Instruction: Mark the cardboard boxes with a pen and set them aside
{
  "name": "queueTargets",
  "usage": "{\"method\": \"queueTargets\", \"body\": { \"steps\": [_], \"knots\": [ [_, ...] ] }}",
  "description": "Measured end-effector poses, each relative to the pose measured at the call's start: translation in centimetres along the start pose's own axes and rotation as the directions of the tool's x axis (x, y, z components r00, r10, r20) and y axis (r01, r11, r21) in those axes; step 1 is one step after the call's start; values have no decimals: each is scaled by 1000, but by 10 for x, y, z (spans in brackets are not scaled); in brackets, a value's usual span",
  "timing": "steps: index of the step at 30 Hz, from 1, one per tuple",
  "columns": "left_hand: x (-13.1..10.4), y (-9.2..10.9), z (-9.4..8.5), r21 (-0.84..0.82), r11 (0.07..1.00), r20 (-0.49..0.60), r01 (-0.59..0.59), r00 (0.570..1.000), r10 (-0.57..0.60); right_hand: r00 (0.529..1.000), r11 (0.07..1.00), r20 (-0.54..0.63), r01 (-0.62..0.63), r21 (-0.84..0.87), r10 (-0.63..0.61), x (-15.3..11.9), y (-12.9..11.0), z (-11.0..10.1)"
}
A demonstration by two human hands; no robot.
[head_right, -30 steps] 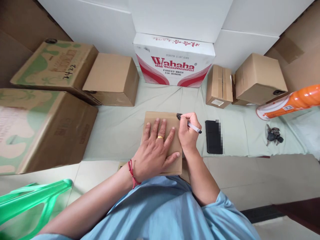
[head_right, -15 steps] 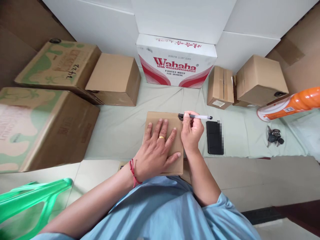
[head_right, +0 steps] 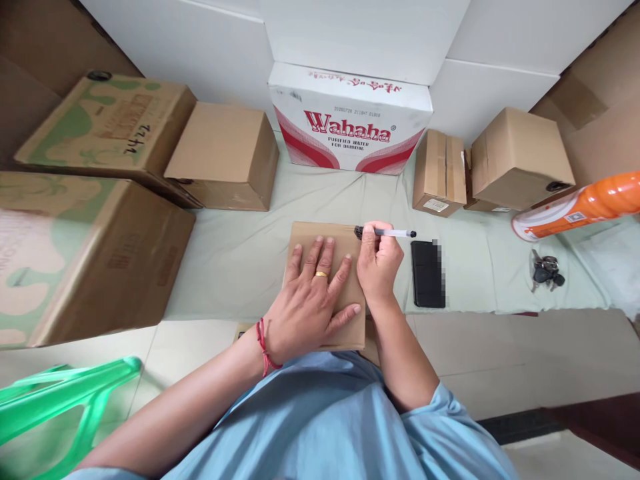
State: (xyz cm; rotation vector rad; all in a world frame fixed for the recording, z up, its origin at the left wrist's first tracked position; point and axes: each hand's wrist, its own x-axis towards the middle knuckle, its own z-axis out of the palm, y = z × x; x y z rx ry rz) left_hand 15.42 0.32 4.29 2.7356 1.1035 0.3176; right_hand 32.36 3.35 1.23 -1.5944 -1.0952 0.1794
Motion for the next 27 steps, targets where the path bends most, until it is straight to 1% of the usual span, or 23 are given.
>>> {"method": "queueTargets", "body": {
  "steps": [7, 14, 17, 20, 22, 24, 25, 27],
  "knots": [
    [1, 0, -2, 22, 1000, 7, -6, 1000, 5, 998, 999, -58, 15, -47, -18, -1, -2, -1],
    [0, 0, 0, 13, 1000, 1, -5, 1000, 5, 990, 998, -139, -14, -68, 4, -3, -4, -3],
    [0, 0, 0, 6, 1000, 4, -1, 1000, 1, 982, 997, -188, 5, -76, -19, -6, -5, -3],
    [0, 0, -1, 5, 1000, 16, 2, 1000, -2, 973, 997, -221, 54, -47, -63, -6, -2, -6],
    [1, 0, -2, 8, 1000, 21, -2, 1000, 2, 975, 991, -186, 109, -74, -121, -4, 4, -15],
    [1, 0, -3, 9, 1000, 25, -6, 1000, 6, 976, 969, -92, 180, -171, -198, 2, 17, -34],
    [1, 0, -4, 7, 1000, 27, -7, 1000, 7, 972, 947, -37, 215, -240, -230, 5, 26, -48],
    [1, 0, -4, 0, 1000, 32, -6, 999, 6, 963, 880, 61, 266, -394, -264, 13, 49, -83]
  ]
}}
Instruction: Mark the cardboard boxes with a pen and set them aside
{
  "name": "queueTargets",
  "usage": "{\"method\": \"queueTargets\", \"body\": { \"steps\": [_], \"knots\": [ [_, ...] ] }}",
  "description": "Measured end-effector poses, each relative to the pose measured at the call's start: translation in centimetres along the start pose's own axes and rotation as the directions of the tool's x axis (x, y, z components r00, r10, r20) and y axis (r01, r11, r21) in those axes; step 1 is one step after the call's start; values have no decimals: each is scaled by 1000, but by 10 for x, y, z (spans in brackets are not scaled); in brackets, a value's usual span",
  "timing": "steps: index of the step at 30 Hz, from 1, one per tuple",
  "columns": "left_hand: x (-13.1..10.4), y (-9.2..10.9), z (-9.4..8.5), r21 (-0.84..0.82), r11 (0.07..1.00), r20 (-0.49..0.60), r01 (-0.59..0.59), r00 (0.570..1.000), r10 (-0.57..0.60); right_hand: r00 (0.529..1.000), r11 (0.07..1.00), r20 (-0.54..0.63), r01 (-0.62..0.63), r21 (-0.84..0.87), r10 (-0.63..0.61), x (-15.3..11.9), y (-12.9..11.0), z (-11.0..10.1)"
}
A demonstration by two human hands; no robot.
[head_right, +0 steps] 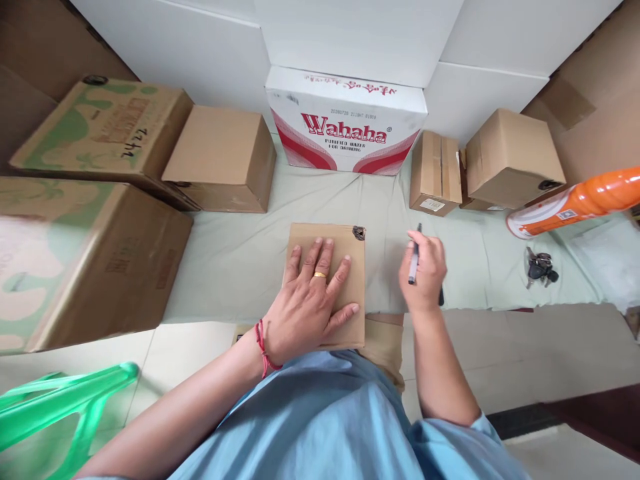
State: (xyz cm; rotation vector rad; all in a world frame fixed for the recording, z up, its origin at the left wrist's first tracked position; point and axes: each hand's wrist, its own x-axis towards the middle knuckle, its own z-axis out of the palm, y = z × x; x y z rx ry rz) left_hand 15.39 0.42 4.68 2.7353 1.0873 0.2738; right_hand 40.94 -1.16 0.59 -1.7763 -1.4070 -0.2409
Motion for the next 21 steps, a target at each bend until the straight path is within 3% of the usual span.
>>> {"method": "queueTargets", "body": {
  "steps": [3, 5, 8, 10, 14, 17, 21],
  "knots": [
    [0, -1, 1, -7, 1000, 1, 0, 1000, 0, 997, 962, 73, -6, -273, 27, -6, 64, -41],
    [-1, -2, 1, -4, 1000, -5, -7, 1000, 7, 980, 901, 155, -46, -431, 125, -12, 105, -64],
    [-1, -3, 2, 2, 1000, -20, -17, 1000, 17, 900, 778, 236, -158, -608, 367, -16, 147, -83],
    [0, -4, 2, -2, 1000, -20, -12, 1000, 12, 847, 721, 249, -206, -662, 470, -16, 159, -87],
    [-1, -5, 1, -28, 1000, -21, 3, 1000, -4, 797, 662, 222, -271, -699, 562, -16, 149, -84],
    [-2, -9, 2, -61, 998, -50, -5, 999, 1, 759, 656, 252, -287, -698, 600, -31, 113, -73],
    [-6, -20, 0, -146, 988, -115, -54, 993, 37, 717, 719, 373, -254, -647, 589, -63, 59, -46]
  ]
}}
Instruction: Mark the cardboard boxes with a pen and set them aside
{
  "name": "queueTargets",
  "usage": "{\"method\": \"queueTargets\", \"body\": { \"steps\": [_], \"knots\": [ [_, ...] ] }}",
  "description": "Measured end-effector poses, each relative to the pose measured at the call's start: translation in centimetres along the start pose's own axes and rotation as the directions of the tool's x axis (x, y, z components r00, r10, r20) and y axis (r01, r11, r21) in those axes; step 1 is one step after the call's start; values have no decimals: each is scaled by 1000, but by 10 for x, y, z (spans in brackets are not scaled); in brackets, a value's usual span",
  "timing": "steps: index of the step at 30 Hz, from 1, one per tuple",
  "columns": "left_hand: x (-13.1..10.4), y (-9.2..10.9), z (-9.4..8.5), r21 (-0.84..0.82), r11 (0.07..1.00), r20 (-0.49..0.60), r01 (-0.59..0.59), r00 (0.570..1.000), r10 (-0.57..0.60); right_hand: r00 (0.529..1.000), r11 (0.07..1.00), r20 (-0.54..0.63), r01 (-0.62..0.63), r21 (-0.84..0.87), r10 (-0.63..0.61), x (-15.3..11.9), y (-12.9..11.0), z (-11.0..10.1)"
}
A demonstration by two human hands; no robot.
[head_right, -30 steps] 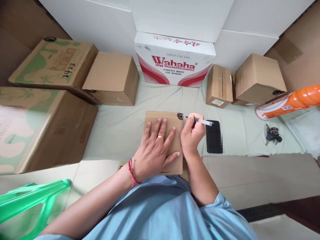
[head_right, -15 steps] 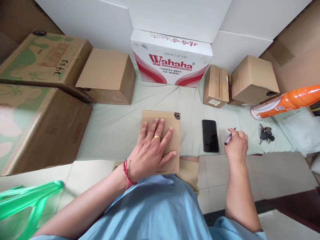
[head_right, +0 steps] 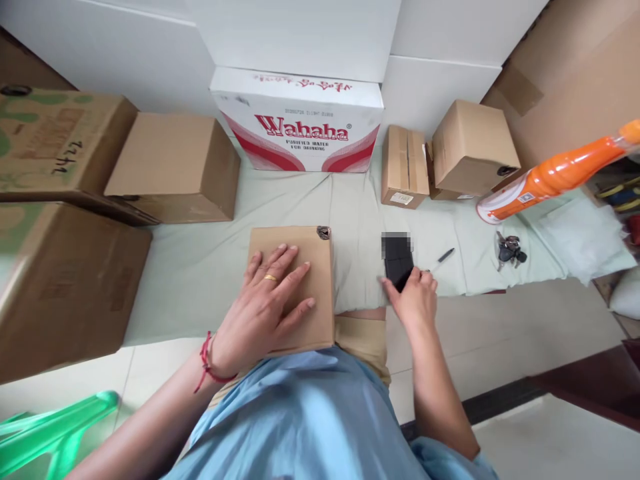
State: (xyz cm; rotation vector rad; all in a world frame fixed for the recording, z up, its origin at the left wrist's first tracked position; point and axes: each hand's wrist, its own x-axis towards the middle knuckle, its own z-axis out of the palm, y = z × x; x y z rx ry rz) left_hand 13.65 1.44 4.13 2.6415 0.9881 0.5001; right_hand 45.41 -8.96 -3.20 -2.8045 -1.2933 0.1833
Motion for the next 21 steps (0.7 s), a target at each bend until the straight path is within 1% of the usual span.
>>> {"method": "queueTargets", "body": {
  "steps": [2, 4, 7, 10, 14, 16, 19, 21],
  "knots": [
    [-3, -5, -5, -69, 997, -43, -32, 999, 29, 999, 999, -29, -20, 39, 21, -11, -17, 9],
    [-9, -7, -11, -136, 988, -81, -66, 995, 56, 996, 995, -62, -59, 84, 65, -12, -25, 15],
    [-21, -6, -20, -194, 976, -108, -97, 991, 77, 991, 983, -60, -107, 149, 117, -4, -26, 16],
    [-38, -2, -24, -210, 973, -120, -98, 990, 74, 987, 971, -31, -147, 190, 155, 2, -24, 11],
    [-62, -2, -20, -216, 974, -129, -73, 991, 46, 989, 961, 21, -150, 232, 149, 1, -18, 0],
    [-71, -4, -16, -215, 975, -123, -54, 992, 28, 986, 952, 74, -163, 259, 149, 0, -15, -5],
    [-76, -7, -11, -206, 978, -123, -40, 992, 15, 980, 936, 152, -173, 307, 131, 1, -11, -10],
    [-76, -7, -8, -207, 977, -133, -42, 991, 15, 980, 913, 163, -165, 374, 110, 1, -11, -10]
  ]
}}
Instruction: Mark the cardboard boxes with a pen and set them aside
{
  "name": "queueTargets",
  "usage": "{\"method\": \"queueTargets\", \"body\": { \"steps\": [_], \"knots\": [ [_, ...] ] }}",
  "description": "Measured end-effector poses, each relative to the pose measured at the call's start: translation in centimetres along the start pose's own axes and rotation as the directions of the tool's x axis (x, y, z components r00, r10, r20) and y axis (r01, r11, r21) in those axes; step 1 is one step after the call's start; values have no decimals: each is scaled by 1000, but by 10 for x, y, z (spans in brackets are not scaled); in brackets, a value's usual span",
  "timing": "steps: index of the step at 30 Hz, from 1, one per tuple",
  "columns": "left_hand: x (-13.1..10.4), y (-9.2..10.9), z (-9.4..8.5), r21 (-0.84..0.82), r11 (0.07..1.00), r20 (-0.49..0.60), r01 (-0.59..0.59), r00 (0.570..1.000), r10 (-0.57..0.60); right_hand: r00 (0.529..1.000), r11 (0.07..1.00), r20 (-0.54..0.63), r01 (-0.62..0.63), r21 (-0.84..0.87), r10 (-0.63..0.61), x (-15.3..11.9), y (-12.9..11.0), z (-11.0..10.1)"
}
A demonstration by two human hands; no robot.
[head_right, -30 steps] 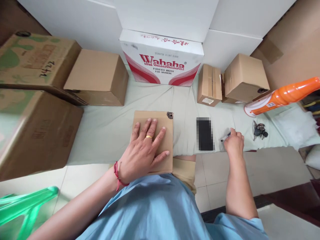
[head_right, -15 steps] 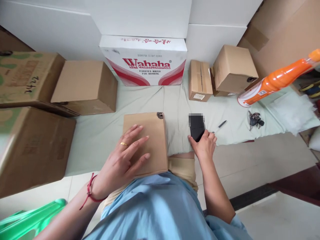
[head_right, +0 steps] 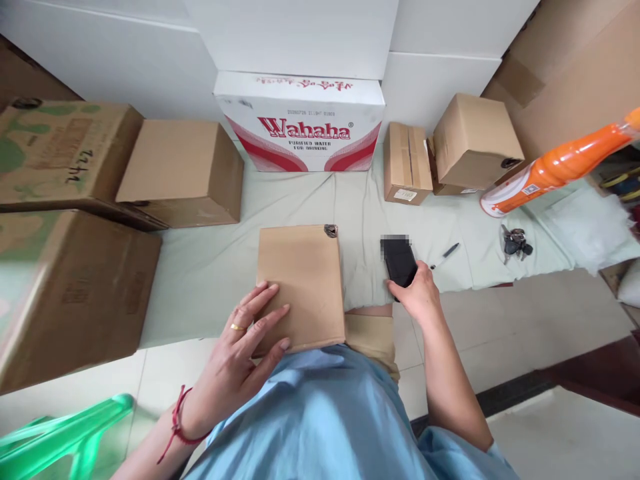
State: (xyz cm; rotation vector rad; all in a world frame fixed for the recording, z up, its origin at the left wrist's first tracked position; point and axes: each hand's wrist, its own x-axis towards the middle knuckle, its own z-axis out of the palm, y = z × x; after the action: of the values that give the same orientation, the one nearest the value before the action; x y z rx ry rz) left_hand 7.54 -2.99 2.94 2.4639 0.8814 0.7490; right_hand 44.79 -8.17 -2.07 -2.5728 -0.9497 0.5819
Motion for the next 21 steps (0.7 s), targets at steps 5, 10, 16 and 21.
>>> {"method": "queueTargets", "body": {
  "steps": [5, 10, 16, 21],
  "knots": [
    [5, 3, 6, 5, 1000, -8, -23, 1000, 23, 995, 948, -87, 73, 311, -49, -27, -20, 1],
    [5, 5, 11, 20, 1000, -22, -4, 1000, 4, 923, 878, -301, 339, 337, -240, -92, -75, -2],
    [-2, 8, 16, 14, 998, -62, 53, 997, -52, 878, 813, -303, 464, 352, -370, -128, -120, 10],
    [-13, 6, 15, -4, 992, -102, 124, 987, -123, 871, 794, -288, 484, 367, -397, -126, -123, 17]
  ]
}}
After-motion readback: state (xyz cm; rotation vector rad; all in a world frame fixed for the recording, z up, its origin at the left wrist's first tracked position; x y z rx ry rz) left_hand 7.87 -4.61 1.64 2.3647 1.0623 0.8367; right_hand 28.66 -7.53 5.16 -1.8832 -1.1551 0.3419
